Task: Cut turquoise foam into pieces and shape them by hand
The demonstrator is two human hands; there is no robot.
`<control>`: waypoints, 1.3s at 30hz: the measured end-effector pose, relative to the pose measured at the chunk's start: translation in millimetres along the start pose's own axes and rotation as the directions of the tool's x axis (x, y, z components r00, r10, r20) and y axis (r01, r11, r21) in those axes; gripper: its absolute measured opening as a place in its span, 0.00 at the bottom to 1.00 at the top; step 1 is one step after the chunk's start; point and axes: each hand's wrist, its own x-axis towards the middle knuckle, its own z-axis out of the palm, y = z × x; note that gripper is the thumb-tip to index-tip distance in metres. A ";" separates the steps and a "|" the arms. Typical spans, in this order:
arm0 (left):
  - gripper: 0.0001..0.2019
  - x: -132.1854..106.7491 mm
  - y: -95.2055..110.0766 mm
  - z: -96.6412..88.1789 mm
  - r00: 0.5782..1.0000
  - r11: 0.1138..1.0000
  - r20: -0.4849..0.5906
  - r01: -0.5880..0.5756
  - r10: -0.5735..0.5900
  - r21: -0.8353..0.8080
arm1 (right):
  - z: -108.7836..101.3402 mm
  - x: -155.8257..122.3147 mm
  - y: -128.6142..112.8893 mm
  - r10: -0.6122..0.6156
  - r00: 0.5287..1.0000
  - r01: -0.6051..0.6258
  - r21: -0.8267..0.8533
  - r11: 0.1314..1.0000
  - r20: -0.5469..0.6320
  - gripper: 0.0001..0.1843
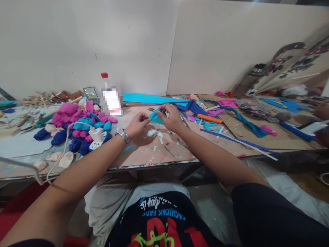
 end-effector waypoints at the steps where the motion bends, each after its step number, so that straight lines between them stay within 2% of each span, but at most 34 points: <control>1: 0.11 0.2 -0.3 0.2 0.999 0.999 -0.034 -0.040 0.040 0.017 | -0.5 0.2 -0.8 0.002 1.000 -0.002 -0.001 1.000 0.020 0.21; 3: 0.13 -0.2 0.8 0.3 0.992 0.992 -0.047 -0.116 0.118 0.047 | -1.2 0.7 -2.7 -0.001 0.997 0.001 0.005 1.000 0.078 0.21; 5: 0.18 -1.8 3.3 0.6 0.988 0.987 0.024 -0.156 0.155 0.040 | -1.5 1.0 -4.4 -0.014 0.991 0.013 0.010 1.000 0.135 0.21; 8: 0.23 -5.6 5.0 2.8 0.975 0.987 0.162 -0.159 0.155 0.015 | -1.2 1.0 -5.4 -0.032 0.986 0.032 0.001 0.999 0.161 0.23; 11: 0.24 -8.6 0.9 5.9 0.969 0.992 0.216 -0.124 0.118 0.013 | -1.0 0.5 -5.1 -0.036 0.985 0.038 -0.010 0.999 0.166 0.24; 14: 0.26 -9.0 -4.2 7.1 0.973 0.993 0.209 -0.110 0.100 0.035 | -1.1 0.3 -4.7 -0.037 0.984 0.040 -0.014 0.999 0.175 0.26; 16: 0.26 -8.0 -4.2 6.0 0.974 0.988 0.186 -0.142 0.128 0.062 | -1.1 0.4 -4.4 -0.042 0.981 0.046 -0.020 0.999 0.189 0.26; 19: 0.21 -5.9 1.8 3.1 0.973 0.977 0.115 -0.206 0.199 0.048 | -1.0 0.9 -4.1 -0.063 0.972 0.070 -0.019 0.997 0.225 0.26; 21: 0.17 -4.9 7.1 1.7 0.974 0.978 0.094 -0.209 0.207 0.007 | -0.9 1.3 -3.7 -0.080 0.967 0.084 -0.008 0.996 0.241 0.26; 27: 0.12 -5.7 14.3 3.2 0.975 0.978 0.136 -0.159 0.177 -0.135 | 0.0 0.8 -1.8 -0.120 0.960 0.124 0.001 0.992 0.254 0.25; 39: 0.17 -5.2 8.9 0.9 0.971 0.983 0.168 -0.152 0.168 -0.107 | -1.2 0.6 -4.7 -0.096 0.963 0.097 0.006 0.995 0.252 0.24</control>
